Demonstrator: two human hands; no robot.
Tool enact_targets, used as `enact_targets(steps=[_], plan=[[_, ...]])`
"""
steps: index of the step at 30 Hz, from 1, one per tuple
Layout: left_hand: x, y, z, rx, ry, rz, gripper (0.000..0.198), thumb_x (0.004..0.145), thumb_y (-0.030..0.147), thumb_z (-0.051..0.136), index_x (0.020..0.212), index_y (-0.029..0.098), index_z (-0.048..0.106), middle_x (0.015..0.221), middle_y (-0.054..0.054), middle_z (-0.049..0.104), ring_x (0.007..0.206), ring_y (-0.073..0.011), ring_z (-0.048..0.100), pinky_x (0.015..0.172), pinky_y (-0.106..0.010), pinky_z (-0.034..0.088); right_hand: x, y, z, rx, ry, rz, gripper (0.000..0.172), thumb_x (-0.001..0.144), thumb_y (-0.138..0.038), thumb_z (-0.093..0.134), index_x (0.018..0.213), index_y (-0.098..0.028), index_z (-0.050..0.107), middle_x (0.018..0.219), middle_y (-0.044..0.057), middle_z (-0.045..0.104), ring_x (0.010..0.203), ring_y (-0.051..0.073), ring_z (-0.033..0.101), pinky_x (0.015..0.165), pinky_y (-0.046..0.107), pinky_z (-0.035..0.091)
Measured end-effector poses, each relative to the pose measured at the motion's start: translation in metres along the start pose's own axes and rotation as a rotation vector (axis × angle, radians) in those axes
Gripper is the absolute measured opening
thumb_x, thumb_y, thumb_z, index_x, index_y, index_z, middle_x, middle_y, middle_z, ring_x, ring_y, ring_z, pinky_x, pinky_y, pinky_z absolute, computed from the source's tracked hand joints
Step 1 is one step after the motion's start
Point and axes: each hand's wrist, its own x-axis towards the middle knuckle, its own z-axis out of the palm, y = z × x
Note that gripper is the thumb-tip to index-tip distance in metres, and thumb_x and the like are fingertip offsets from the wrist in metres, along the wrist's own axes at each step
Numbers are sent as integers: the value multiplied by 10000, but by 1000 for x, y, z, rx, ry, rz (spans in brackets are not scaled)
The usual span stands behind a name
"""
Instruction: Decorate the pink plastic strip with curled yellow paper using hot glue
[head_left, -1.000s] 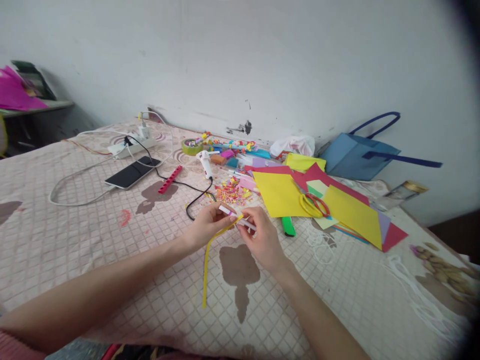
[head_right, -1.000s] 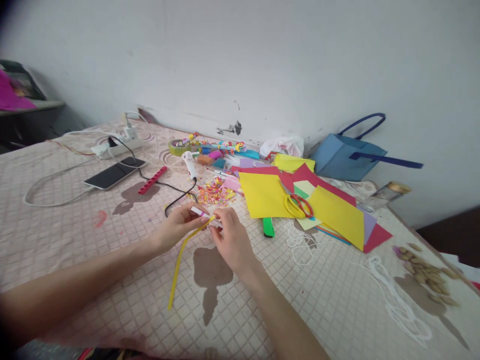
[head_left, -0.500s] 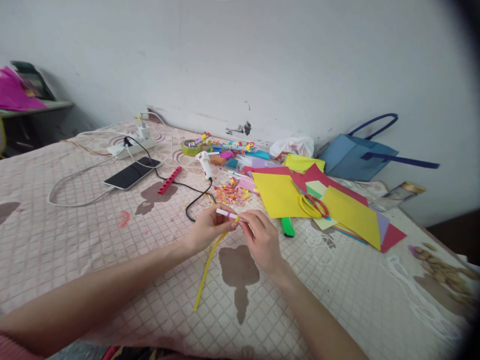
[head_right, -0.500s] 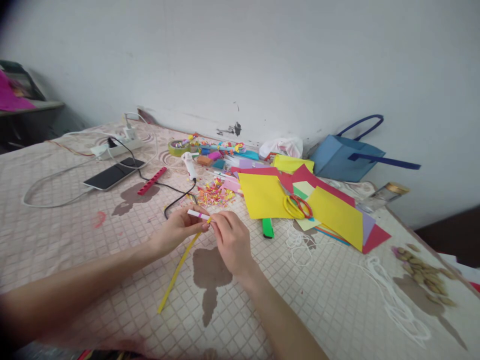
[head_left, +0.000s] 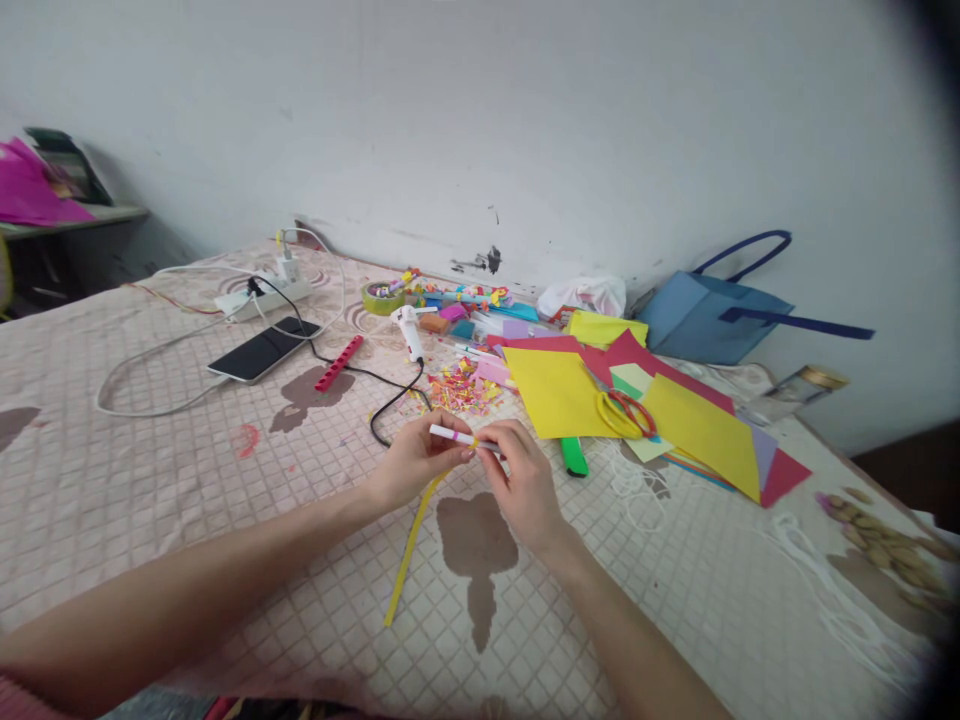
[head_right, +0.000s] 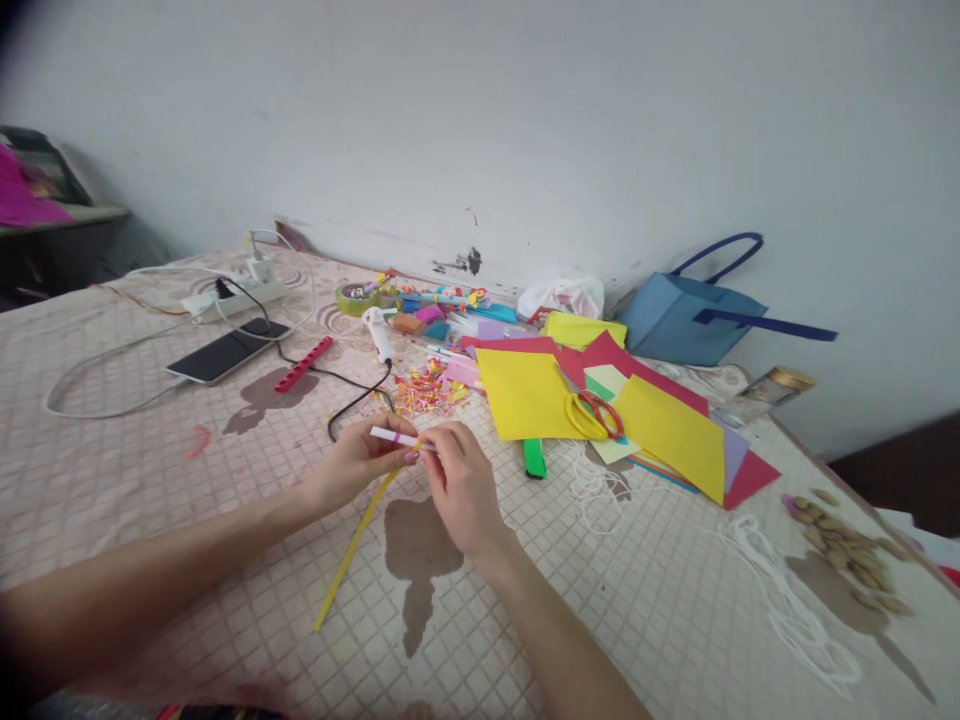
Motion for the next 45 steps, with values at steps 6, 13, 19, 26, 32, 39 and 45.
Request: enact_targets(steps=[6, 13, 19, 26, 32, 39, 45], plan=[[-1, 2, 0, 116, 45, 118, 256, 691, 266, 709, 866, 139, 573, 838, -17, 575, 722, -120, 578, 666, -247, 483, 0, -2, -1, -33, -51, -2, 163, 878, -137, 385, 959, -192, 515, 926, 67, 546, 911, 189, 514, 806, 336, 435], [-1, 2, -2, 219, 51, 212, 213, 723, 266, 683, 868, 145, 585, 863, -33, 584, 780, -139, 581, 679, -249, 494, 1, -4, -1, -22, -76, 12, 164, 886, -137, 372, 957, -206, 502, 907, 59, 537, 888, 191, 508, 781, 342, 431], [0, -3, -5, 245, 15, 205, 222, 744, 257, 666, 902, 155, 548, 876, -35, 603, 740, -139, 611, 686, -271, 490, 1, -3, -4, 95, -89, 92, 127, 859, -129, 411, 918, -204, 496, 889, 43, 534, 862, 173, 517, 754, 307, 426], [3, -9, -8, 261, -14, 246, 159, 767, 265, 640, 833, 142, 564, 780, -30, 595, 757, -153, 590, 716, -297, 482, 1, 1, -7, 226, -122, 205, 99, 842, -190, 471, 912, -199, 540, 870, 30, 575, 803, 152, 544, 681, 264, 438], [4, -7, -7, 258, -21, 237, 166, 760, 255, 648, 841, 135, 567, 779, -26, 595, 748, -144, 582, 705, -284, 477, 2, 0, -10, 224, -115, 202, 148, 823, -157, 471, 931, -201, 563, 881, 38, 585, 801, 154, 550, 664, 262, 451], [1, -5, -7, 206, -39, 225, 229, 737, 263, 675, 888, 148, 549, 813, -28, 609, 767, -150, 597, 714, -288, 477, 3, -3, -10, 199, -88, 183, 134, 820, -151, 468, 910, -202, 555, 868, 38, 581, 793, 154, 554, 653, 255, 461], [-4, 2, -2, 247, -21, 197, 292, 712, 283, 697, 920, 147, 544, 868, -39, 600, 762, -149, 601, 696, -275, 478, 1, -3, -7, 123, -63, 124, 134, 820, -143, 471, 907, -206, 550, 871, 42, 577, 832, 174, 550, 728, 298, 454]])
